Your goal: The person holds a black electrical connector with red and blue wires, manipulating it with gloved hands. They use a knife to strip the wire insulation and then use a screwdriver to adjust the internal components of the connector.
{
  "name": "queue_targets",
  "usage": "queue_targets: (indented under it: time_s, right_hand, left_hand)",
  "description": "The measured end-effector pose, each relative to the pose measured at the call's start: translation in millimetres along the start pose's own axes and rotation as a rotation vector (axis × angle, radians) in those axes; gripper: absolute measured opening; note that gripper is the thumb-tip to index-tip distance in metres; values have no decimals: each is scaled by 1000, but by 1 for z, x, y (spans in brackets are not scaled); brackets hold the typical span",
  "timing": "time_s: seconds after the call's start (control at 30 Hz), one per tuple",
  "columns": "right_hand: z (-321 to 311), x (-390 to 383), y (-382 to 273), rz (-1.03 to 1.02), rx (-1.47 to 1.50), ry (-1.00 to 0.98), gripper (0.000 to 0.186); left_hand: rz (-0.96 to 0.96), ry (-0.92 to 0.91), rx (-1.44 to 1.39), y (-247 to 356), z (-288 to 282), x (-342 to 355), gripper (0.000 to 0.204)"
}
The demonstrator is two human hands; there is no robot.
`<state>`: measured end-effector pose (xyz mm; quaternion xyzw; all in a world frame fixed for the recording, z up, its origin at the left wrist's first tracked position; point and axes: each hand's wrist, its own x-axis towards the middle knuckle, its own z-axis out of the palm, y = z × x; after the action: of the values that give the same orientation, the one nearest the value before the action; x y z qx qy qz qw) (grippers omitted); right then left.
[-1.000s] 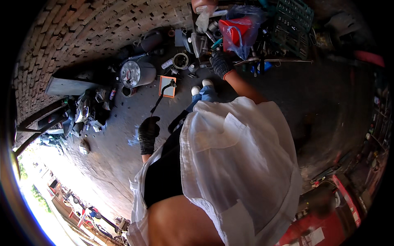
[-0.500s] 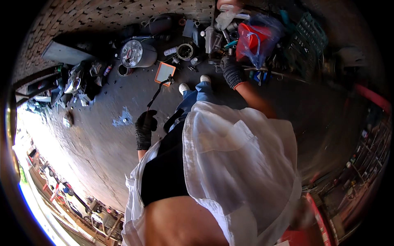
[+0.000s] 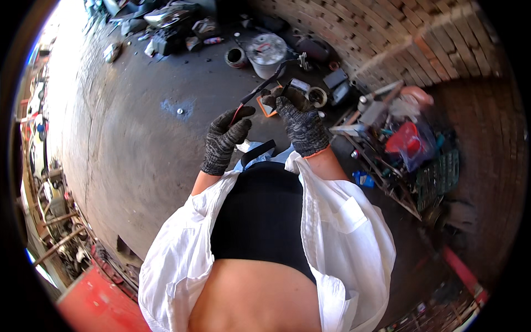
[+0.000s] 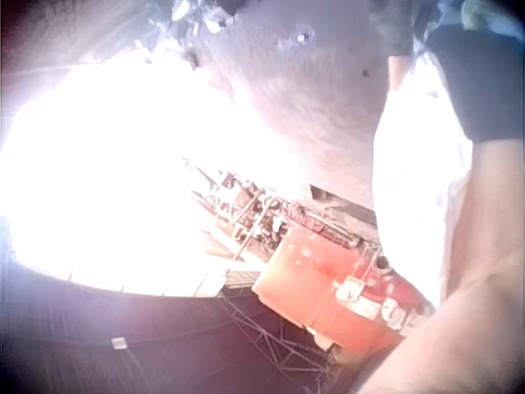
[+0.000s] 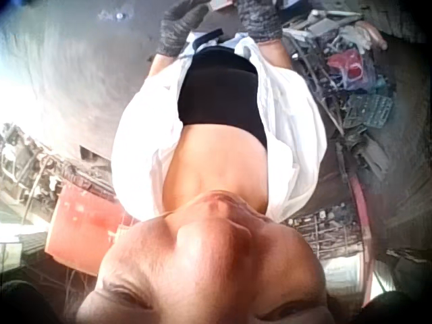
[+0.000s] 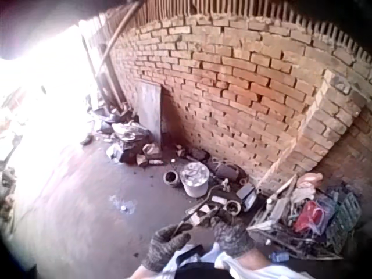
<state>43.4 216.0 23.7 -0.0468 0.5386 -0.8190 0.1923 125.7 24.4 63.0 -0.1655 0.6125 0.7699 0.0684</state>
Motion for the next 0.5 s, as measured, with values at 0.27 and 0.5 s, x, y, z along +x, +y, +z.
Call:
queue_targets:
  time_s: [0.27, 0.5]
  right_hand:
    - [198, 34, 63, -301, -468, -419, 28]
    - [320, 66, 78, -192, -415, -333, 47]
  left_hand:
    - [259, 341, -22, 33, -149, -38, 28]
    - [265, 466, -456, 42, -249, -86, 17]
